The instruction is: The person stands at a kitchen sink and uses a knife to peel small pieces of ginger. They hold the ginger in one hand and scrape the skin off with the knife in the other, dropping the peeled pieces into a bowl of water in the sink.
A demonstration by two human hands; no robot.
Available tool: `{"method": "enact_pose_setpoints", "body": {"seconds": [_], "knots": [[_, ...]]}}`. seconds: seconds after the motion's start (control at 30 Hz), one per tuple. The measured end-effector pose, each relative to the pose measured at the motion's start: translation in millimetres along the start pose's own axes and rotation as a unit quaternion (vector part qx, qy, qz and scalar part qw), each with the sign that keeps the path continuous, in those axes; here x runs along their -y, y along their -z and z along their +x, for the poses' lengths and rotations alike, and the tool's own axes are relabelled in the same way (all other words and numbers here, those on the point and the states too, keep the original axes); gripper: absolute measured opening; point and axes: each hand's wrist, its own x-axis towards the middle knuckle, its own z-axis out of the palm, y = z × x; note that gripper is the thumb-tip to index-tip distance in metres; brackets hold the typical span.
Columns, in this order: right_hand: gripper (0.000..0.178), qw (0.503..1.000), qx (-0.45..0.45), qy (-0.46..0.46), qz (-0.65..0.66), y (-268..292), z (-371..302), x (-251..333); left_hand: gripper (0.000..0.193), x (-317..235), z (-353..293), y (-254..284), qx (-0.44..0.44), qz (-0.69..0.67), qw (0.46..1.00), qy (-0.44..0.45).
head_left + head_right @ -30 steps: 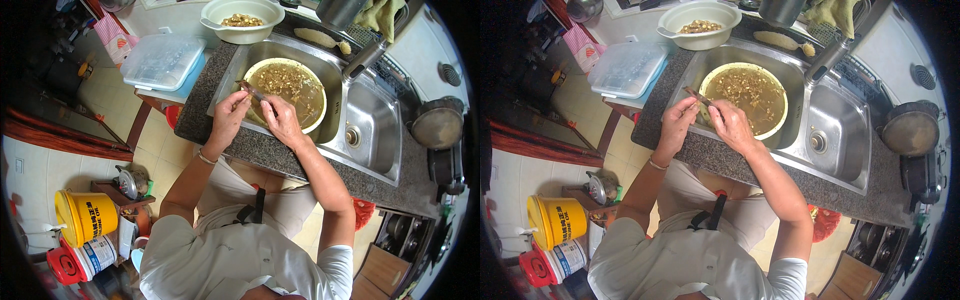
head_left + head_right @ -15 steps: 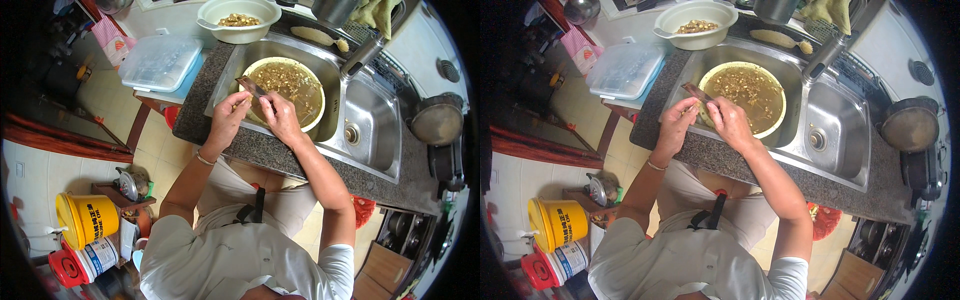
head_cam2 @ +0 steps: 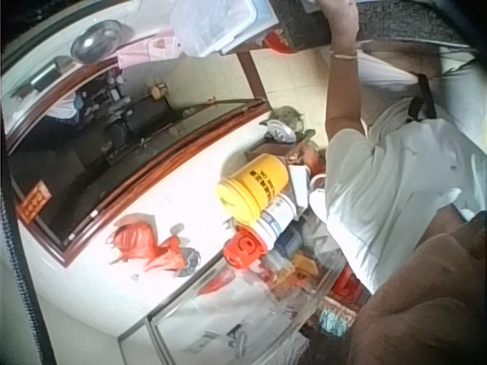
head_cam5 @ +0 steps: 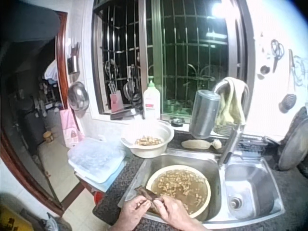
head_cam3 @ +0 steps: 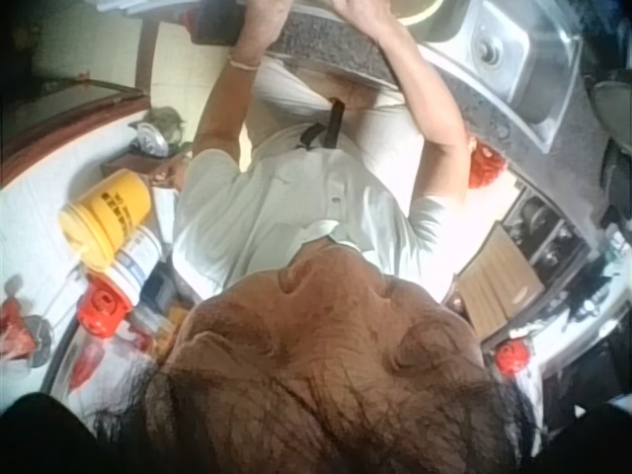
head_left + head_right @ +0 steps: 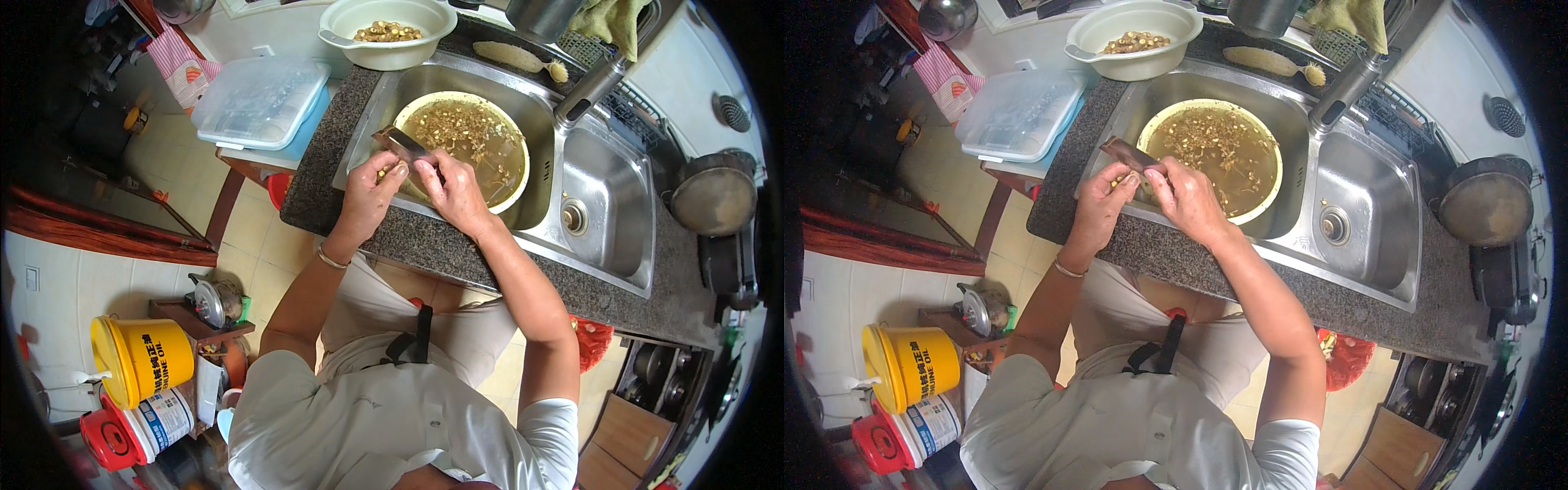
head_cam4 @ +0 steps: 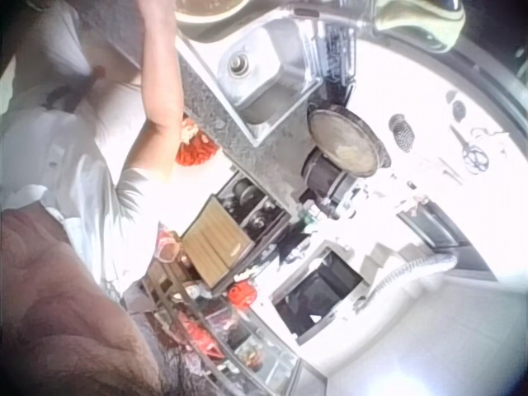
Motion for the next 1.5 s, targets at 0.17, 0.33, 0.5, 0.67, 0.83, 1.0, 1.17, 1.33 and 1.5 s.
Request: {"method": "enact_pose_setpoints", "body": {"seconds": [0.17, 0.33, 0.5, 0.67, 0.83, 1.0, 1.17, 1.33, 1.5], "knots": [[0.021, 0.999, -0.019, -0.035, 0.010, 1.7, -0.3, -5.8, 0.024, -6.5, -2.4, -3.9, 0.008, -0.069, 0.997, 0.042], [0.022, 0.999, -0.016, -0.044, 0.024, 2.9, -1.9, -1.8, 0.026, 1.0, 0.9, -0.5, 0.018, -0.101, 0.993, 0.054], [0.022, 1.000, -0.008, -0.025, 0.016, 1.9, -2.9, -1.2, 0.025, 5.4, 4.2, -1.2, 0.007, -0.041, 0.999, 0.035], [0.022, 0.999, -0.014, -0.034, -0.003, 2.2, 1.3, -7.7, 0.027, -1.4, 0.3, -3.2, 0.038, -0.114, 0.991, 0.053], [0.023, 0.997, -0.015, -0.070, 0.004, 4.8, -0.5, -6.7, 0.031, 1.0, 3.1, -0.9, 0.075, -0.298, 0.946, 0.100], [0.022, 0.998, -0.029, -0.048, -0.004, 5.3, -2.9, -10.3, 0.027, -2.7, 6.3, -2.0, 0.056, -0.333, 0.933, 0.125], [0.021, 0.999, 0.005, -0.050, 0.014, 4.0, -2.6, -0.8, 0.021, 3.2, 5.2, -0.4, 0.028, -0.307, 0.944, 0.116], [0.020, 0.999, 0.001, -0.035, 0.015, 2.4, -3.8, -2.2, 0.015, 6.6, 5.1, -1.3, 0.056, -0.291, 0.949, 0.109], [0.019, 1.000, -0.003, -0.026, 0.011, -0.7, -3.9, -4.2, 0.014, 8.4, 5.4, -5.9, 0.059, -0.320, 0.939, 0.113]]}}
